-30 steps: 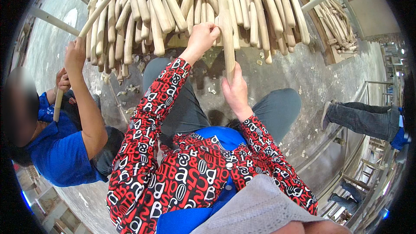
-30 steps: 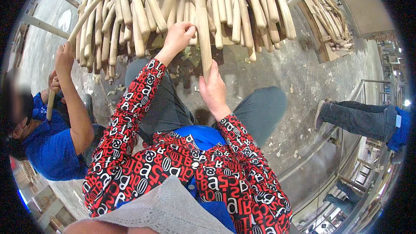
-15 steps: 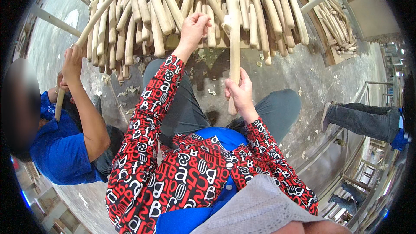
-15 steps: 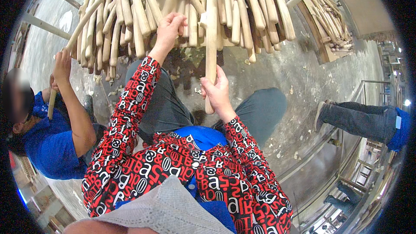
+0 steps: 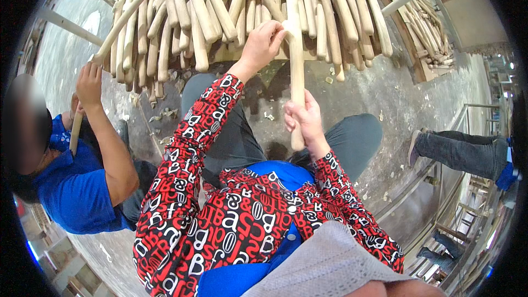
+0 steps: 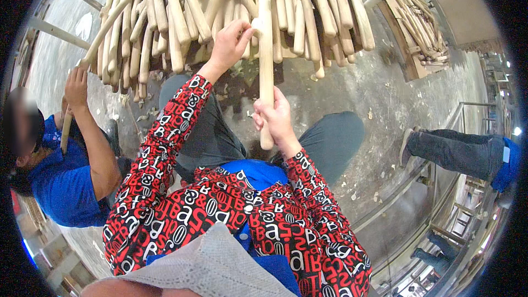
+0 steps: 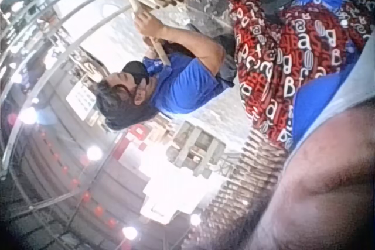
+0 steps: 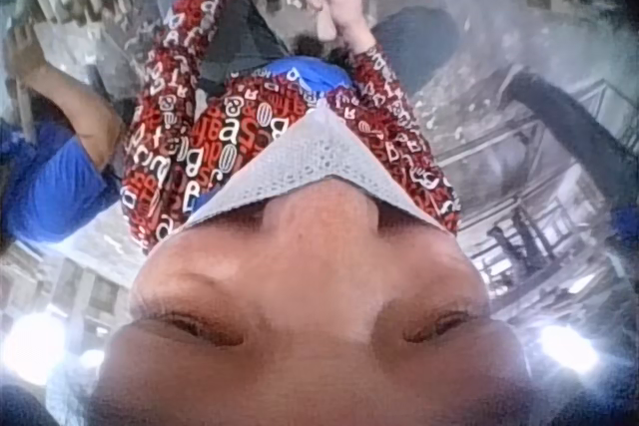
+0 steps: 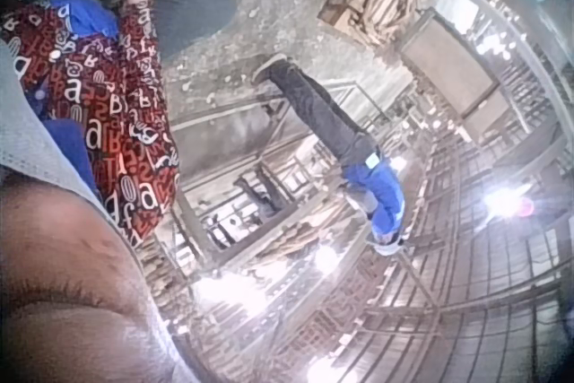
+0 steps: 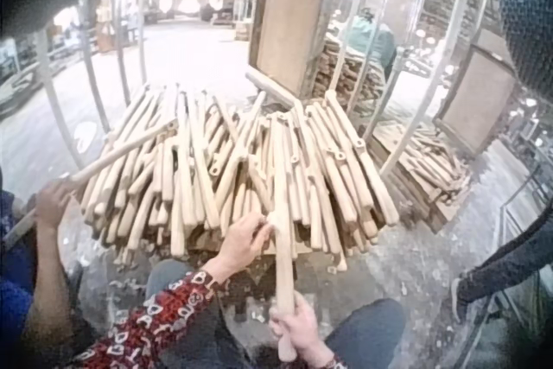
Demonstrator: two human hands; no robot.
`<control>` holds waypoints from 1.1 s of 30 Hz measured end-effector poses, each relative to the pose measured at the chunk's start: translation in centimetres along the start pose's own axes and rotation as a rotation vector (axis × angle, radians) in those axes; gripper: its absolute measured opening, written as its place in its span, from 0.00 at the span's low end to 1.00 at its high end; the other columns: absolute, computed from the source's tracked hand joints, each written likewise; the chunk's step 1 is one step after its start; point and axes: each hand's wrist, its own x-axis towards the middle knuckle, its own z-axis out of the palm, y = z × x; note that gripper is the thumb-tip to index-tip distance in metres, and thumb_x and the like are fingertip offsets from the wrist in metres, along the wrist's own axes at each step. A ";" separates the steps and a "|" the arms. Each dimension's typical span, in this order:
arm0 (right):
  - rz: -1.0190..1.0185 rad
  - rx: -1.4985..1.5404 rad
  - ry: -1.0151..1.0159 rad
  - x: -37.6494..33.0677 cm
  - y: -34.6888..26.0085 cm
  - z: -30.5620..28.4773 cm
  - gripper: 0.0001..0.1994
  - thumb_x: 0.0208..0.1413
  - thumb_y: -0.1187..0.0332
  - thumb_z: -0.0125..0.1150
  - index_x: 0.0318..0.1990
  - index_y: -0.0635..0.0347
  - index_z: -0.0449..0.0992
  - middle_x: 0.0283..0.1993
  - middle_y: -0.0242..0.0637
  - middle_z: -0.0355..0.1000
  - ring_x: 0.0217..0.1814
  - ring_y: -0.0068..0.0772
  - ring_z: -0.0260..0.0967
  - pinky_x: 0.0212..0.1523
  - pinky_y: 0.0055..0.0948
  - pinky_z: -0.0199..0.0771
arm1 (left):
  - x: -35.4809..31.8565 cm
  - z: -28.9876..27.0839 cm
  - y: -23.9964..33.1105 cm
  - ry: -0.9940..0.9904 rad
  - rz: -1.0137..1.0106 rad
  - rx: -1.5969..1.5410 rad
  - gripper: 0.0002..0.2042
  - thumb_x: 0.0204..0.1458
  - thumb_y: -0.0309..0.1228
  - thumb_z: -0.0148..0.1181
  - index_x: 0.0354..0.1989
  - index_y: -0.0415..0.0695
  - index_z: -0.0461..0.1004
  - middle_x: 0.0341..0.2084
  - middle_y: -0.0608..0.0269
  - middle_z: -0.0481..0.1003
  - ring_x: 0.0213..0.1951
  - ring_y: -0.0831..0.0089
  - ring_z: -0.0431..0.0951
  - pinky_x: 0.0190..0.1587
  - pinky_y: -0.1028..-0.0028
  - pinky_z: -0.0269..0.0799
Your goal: The person sits on the floor and repeatedly picks up wooden handles from a nearby pile. They rub the surface of each handle with their fingers to smooth it, then place it back on the pile. This process is repeated for multiple handles throughout the clip.
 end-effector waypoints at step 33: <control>0.122 0.136 -0.208 -1.7 -0.9 -4.0 0.32 0.51 0.73 0.59 0.63 0.59 0.53 0.24 0.32 0.61 0.12 0.19 0.56 0.11 0.21 0.60 | 0.6 -1.8 0.1 -0.420 -0.699 -0.643 0.10 0.52 0.34 0.61 0.37 0.40 0.75 0.24 0.67 0.76 0.23 0.84 0.70 0.25 0.80 0.65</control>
